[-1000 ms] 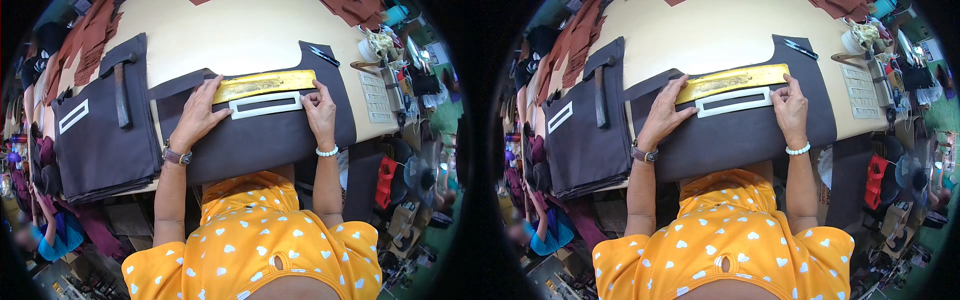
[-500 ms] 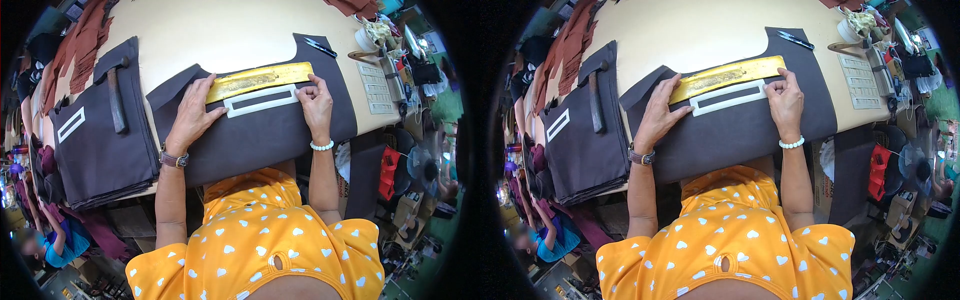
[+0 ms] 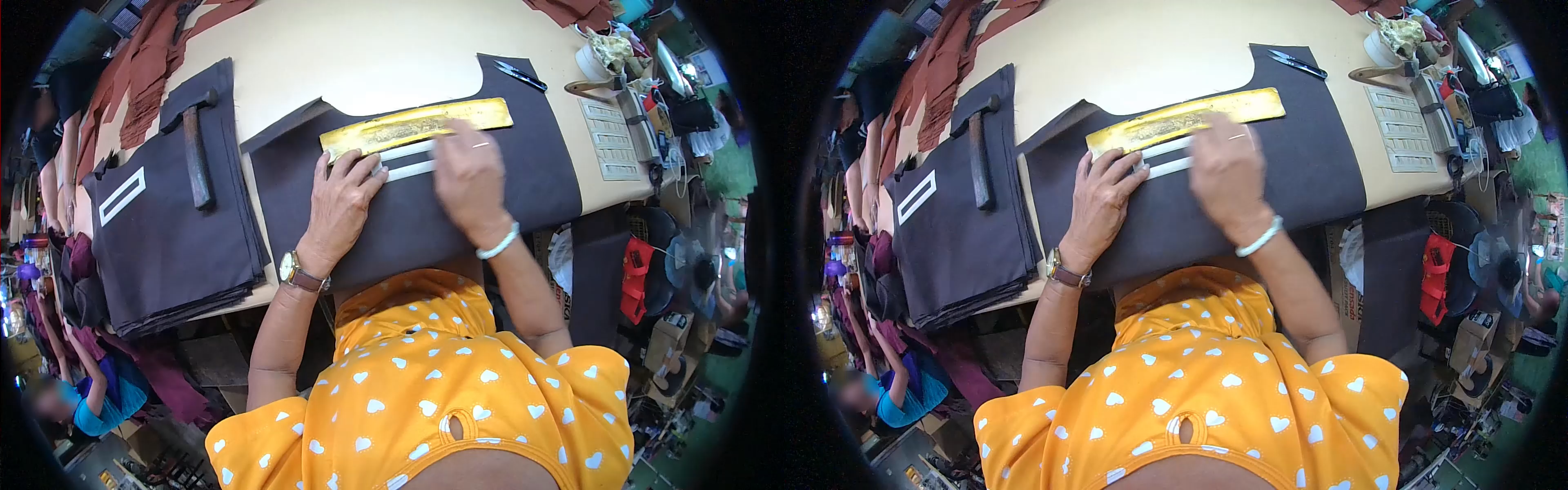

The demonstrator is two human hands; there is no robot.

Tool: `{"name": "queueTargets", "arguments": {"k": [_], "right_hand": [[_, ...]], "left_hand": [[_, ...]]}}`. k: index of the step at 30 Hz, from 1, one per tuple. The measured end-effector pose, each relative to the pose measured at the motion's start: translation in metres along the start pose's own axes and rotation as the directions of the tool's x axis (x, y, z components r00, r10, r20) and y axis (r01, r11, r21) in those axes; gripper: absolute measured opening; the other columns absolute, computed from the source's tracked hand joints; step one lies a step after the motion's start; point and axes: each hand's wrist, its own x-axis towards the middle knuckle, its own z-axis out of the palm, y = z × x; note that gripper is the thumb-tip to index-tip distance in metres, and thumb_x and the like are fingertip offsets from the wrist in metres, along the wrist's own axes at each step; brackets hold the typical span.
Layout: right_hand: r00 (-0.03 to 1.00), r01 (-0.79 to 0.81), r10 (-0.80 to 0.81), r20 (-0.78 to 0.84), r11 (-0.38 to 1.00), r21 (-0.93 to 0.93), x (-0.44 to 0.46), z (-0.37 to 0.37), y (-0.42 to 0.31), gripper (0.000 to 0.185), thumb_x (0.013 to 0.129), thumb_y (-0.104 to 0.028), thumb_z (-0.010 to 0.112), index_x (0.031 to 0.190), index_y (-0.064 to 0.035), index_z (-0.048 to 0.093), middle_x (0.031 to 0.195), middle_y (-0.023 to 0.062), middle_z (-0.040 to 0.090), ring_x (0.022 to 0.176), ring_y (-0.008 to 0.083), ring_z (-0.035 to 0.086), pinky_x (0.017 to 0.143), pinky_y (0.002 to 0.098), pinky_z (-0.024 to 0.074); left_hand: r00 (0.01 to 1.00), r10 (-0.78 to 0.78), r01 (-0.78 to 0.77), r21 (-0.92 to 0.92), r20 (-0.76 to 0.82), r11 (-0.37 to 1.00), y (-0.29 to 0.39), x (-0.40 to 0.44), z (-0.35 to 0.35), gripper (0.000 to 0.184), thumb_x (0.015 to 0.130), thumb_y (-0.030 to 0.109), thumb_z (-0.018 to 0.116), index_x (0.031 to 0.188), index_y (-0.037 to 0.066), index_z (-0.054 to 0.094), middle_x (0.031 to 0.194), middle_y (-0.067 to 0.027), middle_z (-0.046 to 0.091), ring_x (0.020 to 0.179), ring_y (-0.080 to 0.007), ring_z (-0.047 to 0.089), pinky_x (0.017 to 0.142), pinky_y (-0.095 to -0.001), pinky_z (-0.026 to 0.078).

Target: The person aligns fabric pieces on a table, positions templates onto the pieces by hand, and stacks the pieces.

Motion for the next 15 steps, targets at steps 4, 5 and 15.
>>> {"name": "queueTargets", "arguments": {"k": [4, 5, 15], "right_hand": [[0.982, -0.046, -0.005, 0.191, 0.964, 0.264, -0.021, 0.026, -0.056, 0.034, 0.085, -0.010, 0.047, 0.116, 0.0053, 0.050, 0.112, 0.0199, 0.058, 0.109, 0.0309, 0.054, 0.096, 0.0458, 0.0389], [0.976, -0.075, 0.023, 0.218, 0.969, 0.234, -0.023, 0.026, -0.054, 0.036, 0.086, -0.008, 0.045, 0.119, 0.0061, 0.048, 0.115, 0.0204, 0.058, 0.112, 0.0288, 0.053, 0.099, 0.0462, 0.0370], [0.954, -0.154, 0.167, 0.250, 0.986, -0.071, -0.022, -0.001, 0.019, 0.034, 0.087, -0.003, 0.040, 0.119, 0.0055, 0.048, 0.110, 0.0148, 0.063, 0.102, 0.0255, 0.061, 0.098, 0.0449, 0.0393]], "left_hand": [[0.999, -0.035, 0.035, -0.014, 0.033, 0.999, -0.002, -0.007, 0.001, 0.036, 0.077, 0.001, 0.054, 0.109, 0.013, 0.063, 0.125, -0.0039, 0.054, 0.125, -0.0280, 0.040, 0.102, -0.0555, 0.026], [0.998, -0.036, 0.036, -0.007, 0.047, 0.999, -0.002, -0.006, -0.001, 0.038, 0.077, 0.000, 0.053, 0.110, 0.013, 0.063, 0.126, -0.0039, 0.053, 0.126, -0.0284, 0.038, 0.103, -0.0565, 0.025], [0.996, -0.040, 0.034, 0.071, 0.085, 0.997, 0.004, -0.007, -0.007, 0.044, 0.076, -0.002, 0.050, 0.116, 0.014, 0.061, 0.128, -0.0048, 0.051, 0.130, -0.0295, 0.033, 0.104, -0.0600, 0.019]]}}
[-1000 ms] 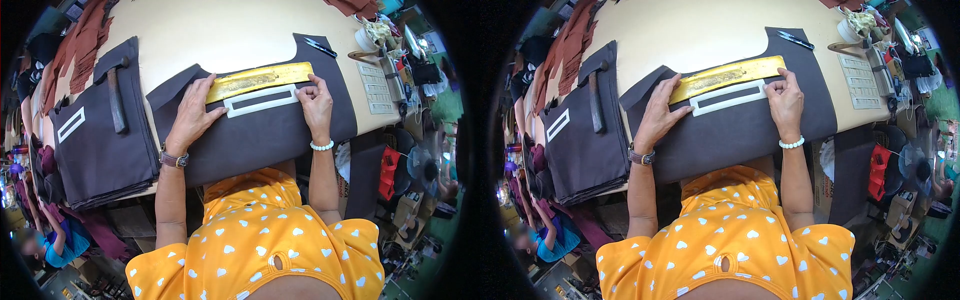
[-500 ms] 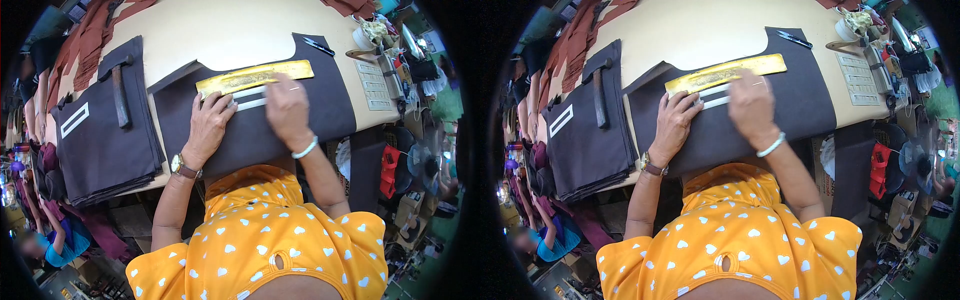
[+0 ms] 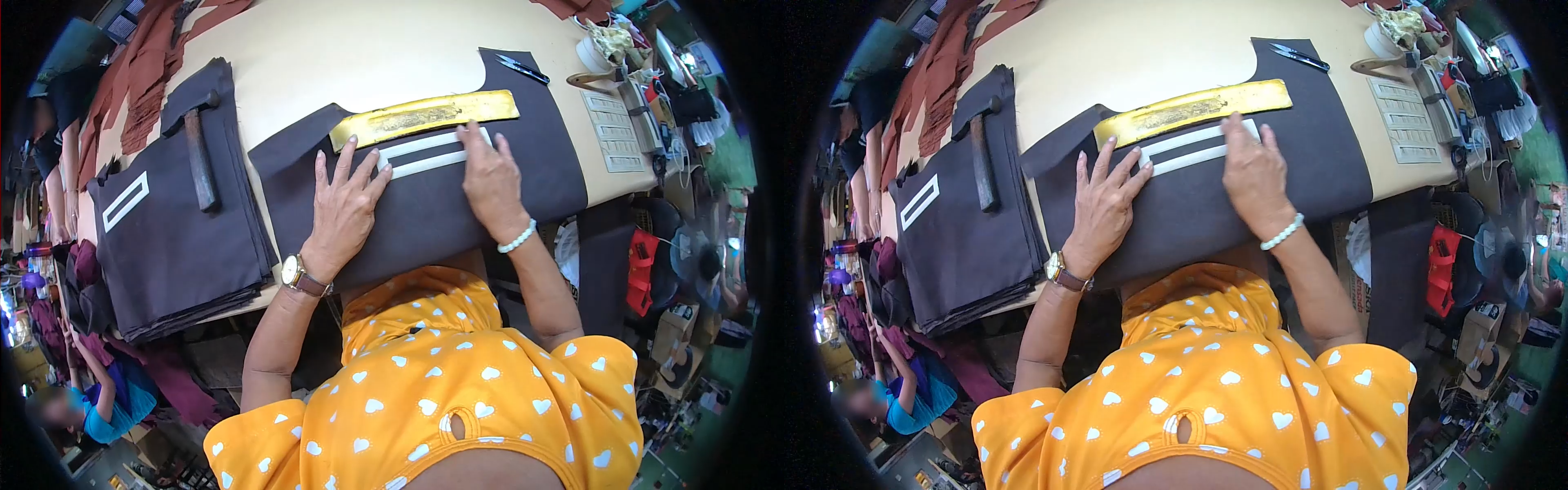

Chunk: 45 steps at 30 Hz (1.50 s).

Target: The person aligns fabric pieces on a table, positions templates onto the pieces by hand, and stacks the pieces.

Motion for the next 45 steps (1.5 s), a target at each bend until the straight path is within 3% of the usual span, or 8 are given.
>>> {"name": "queueTargets", "arguments": {"k": [6, 12, 14, 20, 30, 33, 36, 45], "right_hand": [[0.991, -0.131, 0.131, -0.009, 0.985, -0.113, -0.001, -0.008, 0.025, 0.036, 0.088, -0.004, 0.040, 0.122, 0.0052, 0.045, 0.110, 0.0129, 0.063, 0.104, 0.0261, 0.060, 0.101, 0.0548, 0.0308], [0.991, -0.073, 0.053, -0.125, 0.984, -0.163, -0.003, -0.003, -0.010, 0.039, 0.085, -0.004, 0.039, 0.121, 0.0061, 0.049, 0.118, 0.0186, 0.057, 0.110, 0.0277, 0.055, 0.101, 0.0548, 0.0293], [0.991, 0.132, -0.133, -0.021, 0.991, -0.036, -0.018, 0.013, -0.053, 0.043, 0.082, -0.006, 0.042, 0.123, 0.0088, 0.047, 0.120, 0.0201, 0.056, 0.111, 0.0277, 0.055, 0.101, 0.0524, 0.0305], [0.997, -0.038, 0.022, 0.072, 0.973, 0.228, -0.027, 0.003, -0.043, 0.042, 0.084, -0.003, 0.041, 0.125, 0.0056, 0.046, 0.125, 0.0146, 0.054, 0.114, 0.0237, 0.054, 0.103, 0.0558, 0.0276], [0.961, -0.277, 0.271, -0.059, 0.949, -0.151, -0.020, -0.025, 0.066, 0.036, 0.090, -0.013, 0.042, 0.122, -0.0010, 0.051, 0.113, 0.0126, 0.062, 0.104, 0.0287, 0.059, 0.101, 0.0579, 0.0272], [0.927, -0.360, 0.374, 0.040, 0.912, -0.195, 0.027, -0.045, 0.084, 0.034, 0.090, -0.014, 0.043, 0.121, -0.0039, 0.053, 0.117, 0.0117, 0.060, 0.107, 0.0289, 0.057, 0.100, 0.0563, 0.0295], [0.976, -0.014, -0.034, -0.215, 0.976, -0.215, 0.066, 0.006, 0.127, 0.033, 0.089, -0.015, 0.043, 0.120, -0.0108, 0.056, 0.123, 0.0121, 0.056, 0.113, 0.0281, 0.053, 0.098, 0.0539, 0.0330], [0.940, -0.337, 0.292, -0.178, 0.885, -0.322, 0.053, -0.007, 0.176, 0.025, 0.087, -0.017, 0.046, 0.100, -0.0156, 0.067, 0.110, 0.0111, 0.057, 0.102, 0.0295, 0.053, 0.085, 0.0438, 0.0412]], "left_hand": [[1.000, -0.012, 0.014, -0.155, 0.014, 0.988, -0.002, -0.001, 0.001, 0.047, 0.074, -0.004, 0.050, 0.117, 0.012, 0.059, 0.128, -0.0082, 0.051, 0.130, -0.0288, 0.035, 0.082, -0.0474, 0.047], [0.998, 0.055, -0.055, 0.007, 0.024, 0.998, -0.001, 0.001, -0.001, 0.045, 0.071, -0.001, 0.054, 0.115, 0.008, 0.059, 0.126, -0.0110, 0.051, 0.130, -0.0291, 0.035, 0.062, -0.0382, 0.050], [0.998, 0.027, -0.025, -0.040, 0.054, 0.999, 0.001, 0.000, -0.003, 0.048, 0.072, -0.003, 0.052, 0.118, 0.009, 0.057, 0.128, -0.0100, 0.050, 0.130, -0.0279, 0.035, 0.068, -0.0424, 0.050], [0.996, 0.070, -0.075, 0.123, 0.046, 0.990, 0.006, -0.003, -0.002, 0.048, 0.073, 0.001, 0.053, 0.121, 0.008, 0.055, 0.127, -0.0109, 0.050, 0.130, -0.0281, 0.034, 0.098, -0.0533, 0.031], [0.999, -0.011, 0.002, 0.235, 0.036, 0.972, 0.015, -0.013, -0.009, 0.037, 0.075, 0.007, 0.054, 0.111, 0.000, 0.061, 0.115, -0.0154, 0.054, 0.126, -0.0305, 0.038, 0.101, -0.0544, 0.029], [0.983, -0.170, 0.177, 0.104, -0.072, 0.979, 0.001, -0.013, -0.016, 0.033, 0.077, 0.005, 0.052, 0.108, 0.002, 0.062, 0.115, -0.0138, 0.056, 0.122, -0.0324, 0.042, 0.100, -0.0477, 0.033], [0.912, -0.363, 0.370, 0.000, -0.191, 0.929, -0.016, -0.013, -0.007, 0.037, 0.084, 0.011, 0.052, 0.121, 0.005, 0.053, 0.127, -0.0205, 0.047, 0.123, -0.0370, 0.039, 0.100, -0.0456, 0.033], [0.731, -0.657, 0.679, 0.111, -0.185, 0.725, -0.037, -0.026, 0.015, 0.052, 0.090, 0.039, 0.048, 0.129, 0.004, 0.046, 0.135, -0.0328, 0.031, 0.127, -0.0445, 0.029, 0.104, -0.0493, 0.026]]}}
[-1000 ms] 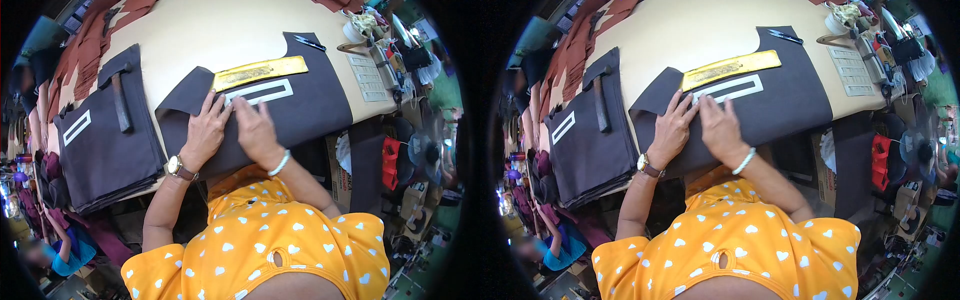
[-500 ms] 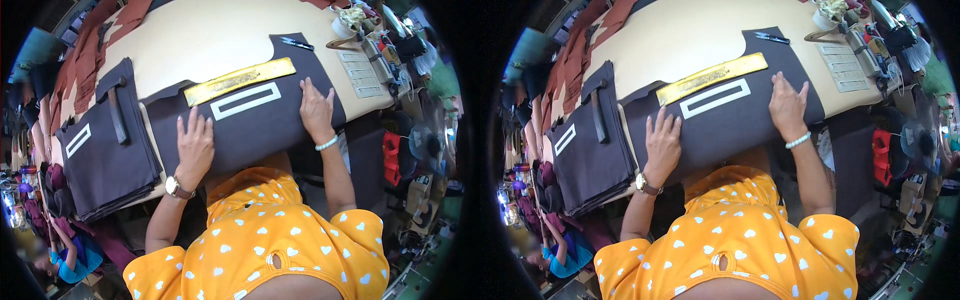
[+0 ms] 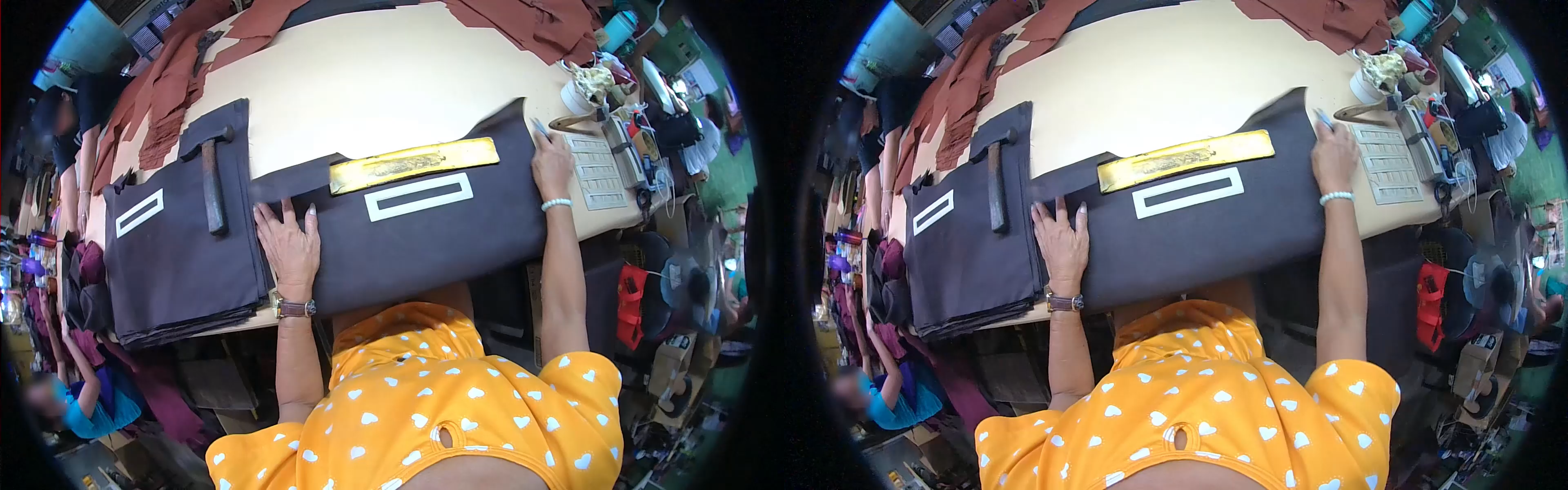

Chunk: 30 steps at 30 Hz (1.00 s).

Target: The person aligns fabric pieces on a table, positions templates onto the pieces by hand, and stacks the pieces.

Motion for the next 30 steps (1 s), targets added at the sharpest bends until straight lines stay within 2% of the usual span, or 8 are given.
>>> {"name": "queueTargets", "arguments": {"k": [4, 7, 9, 13, 14, 20, 27, 30], "right_hand": [[0.994, 0.095, -0.102, -0.050, 0.988, -0.120, -0.008, -0.016, -0.009, 0.025, 0.082, -0.023, 0.057, 0.099, -0.0088, 0.067, 0.124, 0.0160, 0.051, 0.113, 0.0317, 0.049, 0.093, 0.0453, 0.0380], [0.869, 0.442, -0.495, 0.004, 0.780, 0.443, -0.023, -0.037, -0.062, 0.047, 0.079, -0.030, 0.062, 0.122, -0.0110, 0.055, 0.135, 0.0121, 0.045, 0.125, 0.0319, 0.040, 0.103, 0.0491, 0.0292], [0.809, 0.529, -0.588, -0.011, 0.719, 0.452, -0.040, -0.030, -0.085, 0.045, 0.082, -0.033, 0.061, 0.122, -0.0107, 0.055, 0.133, 0.0120, 0.046, 0.125, 0.0308, 0.040, 0.104, 0.0483, 0.0278], [0.899, 0.410, -0.437, -0.040, 0.804, 0.431, -0.031, -0.021, -0.064, 0.036, 0.081, -0.036, 0.062, 0.107, -0.0106, 0.064, 0.117, 0.0103, 0.056, 0.110, 0.0270, 0.050, 0.091, 0.0440, 0.0365], [0.912, 0.410, -0.371, -0.175, 0.844, 0.347, -0.030, -0.016, -0.055, 0.034, 0.080, -0.038, 0.063, 0.100, -0.0107, 0.066, 0.103, 0.0083, 0.060, 0.096, 0.0247, 0.055, 0.084, 0.0414, 0.0398], [0.994, -0.102, 0.106, 0.023, 0.984, -0.148, -0.040, -0.040, -0.012, 0.040, 0.083, -0.047, 0.057, 0.096, -0.0106, 0.067, 0.083, 0.0096, 0.055, 0.083, 0.0265, 0.057, 0.076, 0.0415, 0.0415], [0.955, -0.059, 0.013, -0.297, 0.987, -0.150, -0.046, -0.036, 0.001, 0.042, 0.085, -0.045, 0.055, 0.096, -0.0055, 0.065, 0.090, 0.0143, 0.056, 0.080, 0.0315, 0.058, 0.071, 0.0432, 0.0454], [0.984, -0.095, 0.089, -0.154, 0.995, -0.030, -0.068, -0.047, -0.013, 0.039, 0.084, -0.041, 0.058, 0.094, -0.0040, 0.065, 0.091, 0.0133, 0.056, 0.084, 0.0313, 0.056, 0.074, 0.0440, 0.0442]], "left_hand": [[0.998, 0.014, -0.014, 0.010, -0.058, 1.000, -0.003, 0.000, 0.007, 0.052, 0.090, 0.040, 0.047, 0.126, 0.002, 0.049, 0.134, -0.0333, 0.033, 0.128, -0.0443, 0.029, 0.105, -0.0483, 0.026], [0.998, 0.012, -0.014, -0.039, -0.058, 0.999, 0.002, -0.002, 0.000, 0.052, 0.091, 0.041, 0.047, 0.127, 0.003, 0.048, 0.134, -0.0334, 0.034, 0.128, -0.0440, 0.028, 0.105, -0.0482, 0.026], [0.996, 0.029, -0.030, -0.014, -0.078, 0.999, 0.001, 0.000, 0.002, 0.053, 0.091, 0.041, 0.047, 0.128, 0.003, 0.048, 0.133, -0.0336, 0.034, 0.127, -0.0442, 0.030, 0.104, -0.0480, 0.027], [0.993, 0.039, -0.040, -0.015, -0.111, 0.999, 0.002, -0.001, 0.001, 0.051, 0.091, 0.040, 0.048, 0.126, 0.002, 0.048, 0.132, -0.0342, 0.034, 0.126, -0.0448, 0.032, 0.103, -0.0477, 0.029], [0.992, 0.034, -0.036, -0.019, -0.119, 0.999, 0.002, -0.001, 0.000, 0.051, 0.091, 0.039, 0.049, 0.125, 0.002, 0.049, 0.132, -0.0344, 0.034, 0.125, -0.0450, 0.033, 0.102, -0.0477, 0.030], [0.991, 0.014, -0.015, -0.005, -0.132, 1.000, 0.001, -0.003, -0.003, 0.041, 0.091, 0.033, 0.051, 0.108, -0.003, 0.055, 0.130, -0.0348, 0.036, 0.121, -0.0458, 0.037, 0.100, -0.0469, 0.033], [0.981, 0.081, -0.130, -0.287, -0.176, 0.949, 0.005, -0.002, -0.017, 0.025, 0.078, 0.007, 0.059, 0.100, -0.004, 0.058, 0.107, -0.0242, 0.053, 0.101, -0.0400, 0.049, 0.088, -0.0467, 0.040], [0.967, 0.013, -0.131, -0.452, -0.254, 0.882, 0.004, -0.001, -0.011, 0.024, 0.071, -0.003, 0.055, 0.095, -0.003, 0.060, 0.099, -0.0213, 0.055, 0.092, -0.0392, 0.052, 0.082, -0.0443, 0.042]]}}
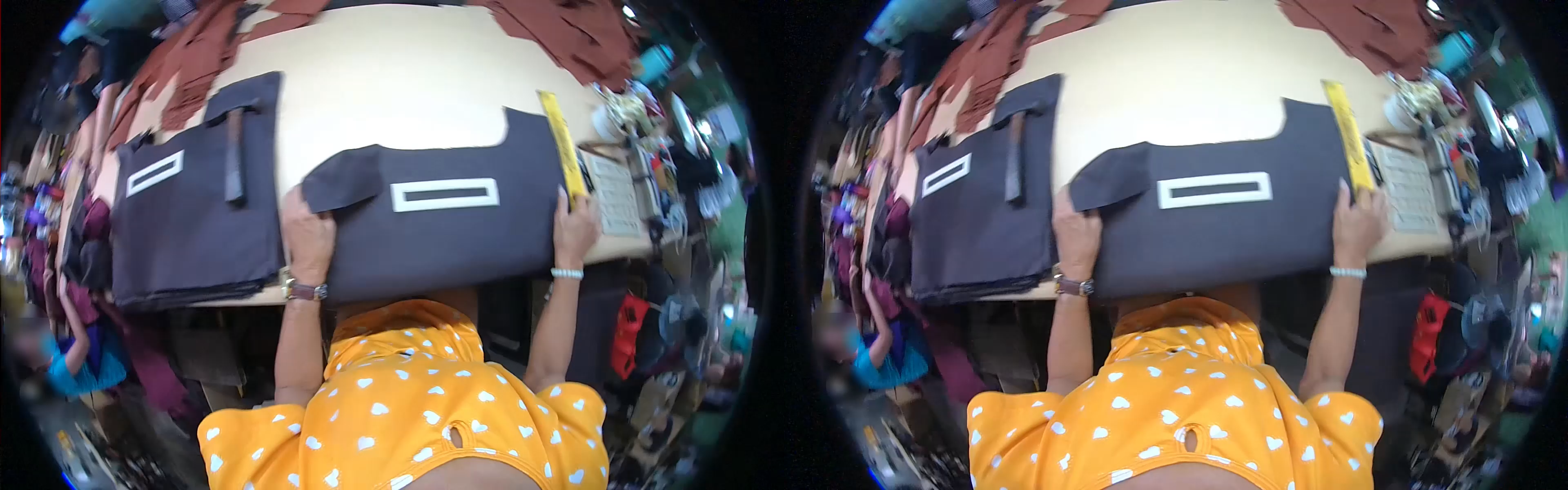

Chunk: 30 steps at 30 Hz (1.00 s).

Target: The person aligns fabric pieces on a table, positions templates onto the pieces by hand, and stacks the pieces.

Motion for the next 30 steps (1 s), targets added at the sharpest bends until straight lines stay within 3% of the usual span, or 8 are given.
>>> {"name": "queueTargets", "arguments": {"k": [3, 6, 9, 13, 18, 20, 26, 30], "right_hand": [[0.994, -0.077, 0.076, 0.077, 0.997, 0.018, -0.019, 0.000, -0.002, 0.037, 0.083, -0.039, 0.061, 0.094, -0.0041, 0.065, 0.094, 0.0127, 0.056, 0.090, 0.0316, 0.056, 0.076, 0.0447, 0.0434], [0.994, -0.019, 0.011, 0.106, 0.997, 0.077, -0.032, -0.015, -0.022, 0.043, 0.082, -0.039, 0.062, 0.104, -0.0018, 0.064, 0.103, 0.0149, 0.056, 0.097, 0.0321, 0.054, 0.081, 0.0431, 0.0434], [0.987, 0.111, -0.133, 0.096, 0.972, 0.209, -0.033, -0.012, -0.042, 0.044, 0.082, -0.039, 0.062, 0.104, -0.0001, 0.063, 0.106, 0.0154, 0.056, 0.099, 0.0326, 0.054, 0.082, 0.0434, 0.0429], [0.982, 0.077, -0.119, 0.147, 0.961, 0.266, -0.017, -0.004, -0.081, 0.052, 0.078, -0.044, 0.065, 0.105, 0.0003, 0.062, 0.109, 0.0161, 0.056, 0.100, 0.0328, 0.053, 0.083, 0.0429, 0.0426], [0.938, 0.198, -0.319, 0.132, 0.810, 0.553, 0.003, 0.030, -0.092, 0.014, 0.075, -0.007, 0.062, 0.084, 0.0032, 0.056, 0.101, 0.0178, 0.058, 0.088, 0.0337, 0.057, 0.076, 0.0363, 0.0457], [0.906, -0.105, -0.203, 0.371, 0.742, 0.662, 0.018, 0.007, -0.115, 0.016, 0.076, -0.006, 0.062, 0.087, 0.0037, 0.055, 0.098, 0.0175, 0.059, 0.083, 0.0308, 0.059, 0.074, 0.0340, 0.0460], [0.922, -0.131, -0.307, 0.235, 0.323, 0.937, 0.030, -0.013, -0.188, 0.028, 0.081, -0.003, 0.061, 0.106, 0.0036, 0.050, 0.092, 0.0087, 0.059, 0.083, 0.0158, 0.056, 0.075, 0.0295, 0.0461], [0.885, -0.146, -0.433, 0.170, 0.088, 0.985, 0.036, -0.026, -0.278, 0.034, 0.083, -0.004, 0.059, 0.115, 0.0018, 0.051, 0.101, 0.0112, 0.061, 0.090, 0.0165, 0.057, 0.081, 0.0283, 0.0460]], "left_hand": [[0.984, -0.100, 0.109, -0.057, 0.147, 0.992, 0.004, 0.003, -0.014, 0.019, 0.081, 0.001, 0.057, 0.098, -0.007, 0.055, 0.089, -0.0226, 0.059, 0.080, -0.0368, 0.058, 0.071, -0.0389, 0.046], [0.959, -0.239, 0.155, -0.424, -0.153, 0.893, 0.003, 0.015, -0.057, 0.016, 0.080, -0.003, 0.058, 0.096, -0.005, 0.058, 0.089, -0.0185, 0.066, 0.081, -0.0264, 0.064, 0.074, -0.0325, 0.047], [0.942, -0.269, 0.173, -0.400, -0.198, 0.900, -0.026, 0.020, -0.092, 0.018, 0.082, -0.001, 0.059, 0.099, -0.004, 0.056, 0.094, -0.0143, 0.066, 0.084, -0.0191, 0.062, 0.074, -0.0301, 0.046], [0.896, -0.443, 0.414, -0.396, 0.020, 0.820, -0.057, 0.007, -0.108, 0.008, 0.081, -0.003, 0.059, 0.088, -0.002, 0.056, 0.080, -0.0055, 0.060, 0.075, -0.0106, 0.054, 0.071, -0.0244, 0.043], [0.772, -0.502, 0.624, -0.613, 0.388, 0.485, -0.055, -0.004, -0.113, 0.017, 0.077, -0.003, 0.058, 0.093, -0.004, 0.063, 0.088, -0.0037, 0.062, 0.081, -0.0086, 0.055, 0.075, -0.0216, 0.043], [0.754, -0.498, 0.631, -0.683, 0.428, 0.368, -0.049, -0.004, -0.118, 0.021, 0.077, -0.002, 0.056, 0.095, -0.007, 0.064, 0.093, -0.0048, 0.064, 0.080, -0.0086, 0.057, 0.074, -0.0215, 0.045], [0.861, -0.480, 0.497, -0.473, 0.167, 0.727, -0.092, 0.031, -0.183, 0.027, 0.075, 0.001, 0.056, 0.100, -0.006, 0.064, 0.094, -0.0043, 0.064, 0.079, -0.0092, 0.058, 0.074, -0.0228, 0.045], [0.984, -0.162, 0.175, 0.274, -0.068, 0.946, -0.151, 0.090, -0.243, 0.041, 0.072, 0.008, 0.053, 0.111, -0.005, 0.060, 0.106, -0.0188, 0.064, 0.104, -0.0317, 0.060, 0.090, -0.0337, 0.044]]}}
